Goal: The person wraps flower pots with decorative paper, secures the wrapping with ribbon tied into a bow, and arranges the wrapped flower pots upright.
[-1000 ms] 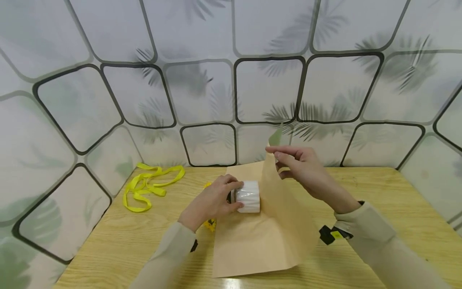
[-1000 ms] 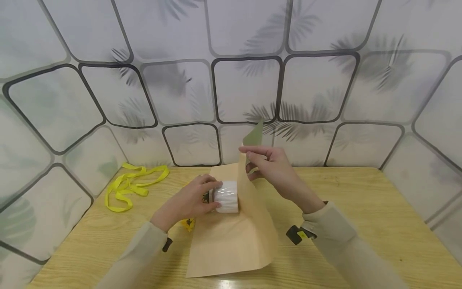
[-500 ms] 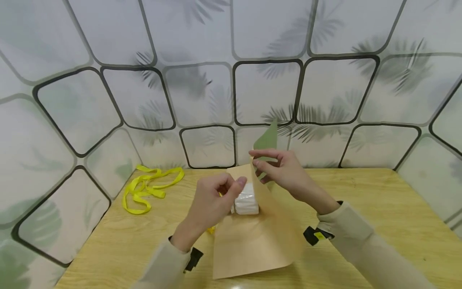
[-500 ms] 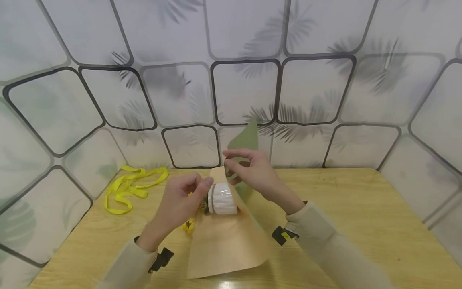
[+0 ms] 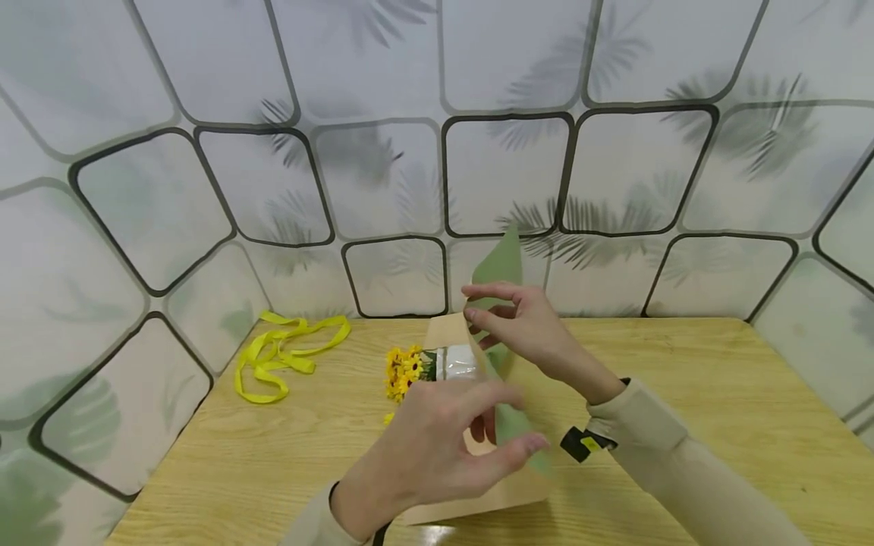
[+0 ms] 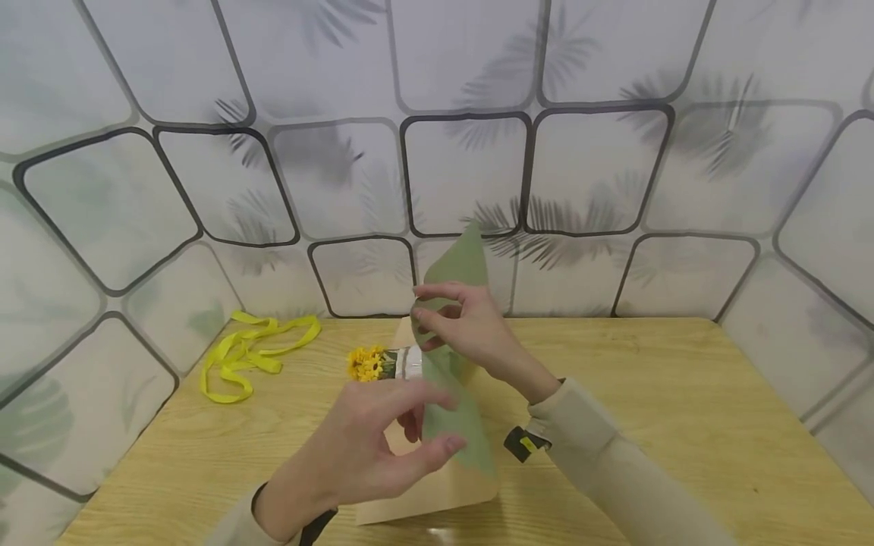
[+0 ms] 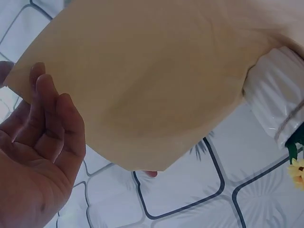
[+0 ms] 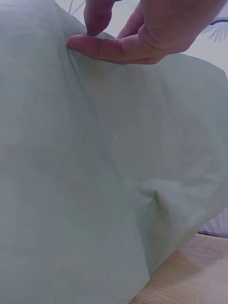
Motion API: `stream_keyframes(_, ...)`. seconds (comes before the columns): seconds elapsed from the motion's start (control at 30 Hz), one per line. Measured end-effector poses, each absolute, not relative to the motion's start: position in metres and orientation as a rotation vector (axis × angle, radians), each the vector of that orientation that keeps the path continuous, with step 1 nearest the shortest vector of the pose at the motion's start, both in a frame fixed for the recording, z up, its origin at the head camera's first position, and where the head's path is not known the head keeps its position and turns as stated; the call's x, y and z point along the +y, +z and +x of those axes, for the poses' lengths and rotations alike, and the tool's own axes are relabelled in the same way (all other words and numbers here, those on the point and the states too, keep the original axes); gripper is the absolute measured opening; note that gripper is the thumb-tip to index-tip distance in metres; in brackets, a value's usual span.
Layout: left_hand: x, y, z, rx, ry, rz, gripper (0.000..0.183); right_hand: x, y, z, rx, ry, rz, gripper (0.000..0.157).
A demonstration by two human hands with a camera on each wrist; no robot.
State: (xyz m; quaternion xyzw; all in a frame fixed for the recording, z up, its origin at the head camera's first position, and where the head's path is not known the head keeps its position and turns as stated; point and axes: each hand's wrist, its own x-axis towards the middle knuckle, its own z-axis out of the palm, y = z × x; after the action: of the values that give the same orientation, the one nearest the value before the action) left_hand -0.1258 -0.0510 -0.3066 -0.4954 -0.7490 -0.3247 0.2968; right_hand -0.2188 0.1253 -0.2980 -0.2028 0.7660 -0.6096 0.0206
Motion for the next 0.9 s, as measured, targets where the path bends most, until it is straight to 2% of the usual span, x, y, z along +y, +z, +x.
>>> stream_keyframes(0.1,-0.054,-0.308,-0.127,-2.004,-0.898,-1.321,0.006,0.124,-0.299,-0.22,2.365,-1.901,-0.618,0.038)
stream_keyframes(0.23,-0.06,-0.312,-0.13,-2.037,-0.96,-1.335,0.013,0.123,-0.299,-0.22,2.385,-1.881,-0.611,0.038)
stream_keyframes(0.47,-0.07,-0.32,-0.137,-2.121,-1.011,-1.307,0.014,0.123,-0.299,-0.22,2.401,-1.861,-0.612,0.039)
stream_keyframes(0.63,-0.076,-0.328,-0.144,-2.243,-1.065,-1.21,0.013,0.122,-0.299,-0.222,2.394,-1.857,-0.632,0.041)
stream_keyframes(0.9,-0.093,-0.347,-0.148,-2.491,-1.023,-1.014,0.022,0.126,-0.308,-0.23,2.523,-1.751,-0.776,0.051)
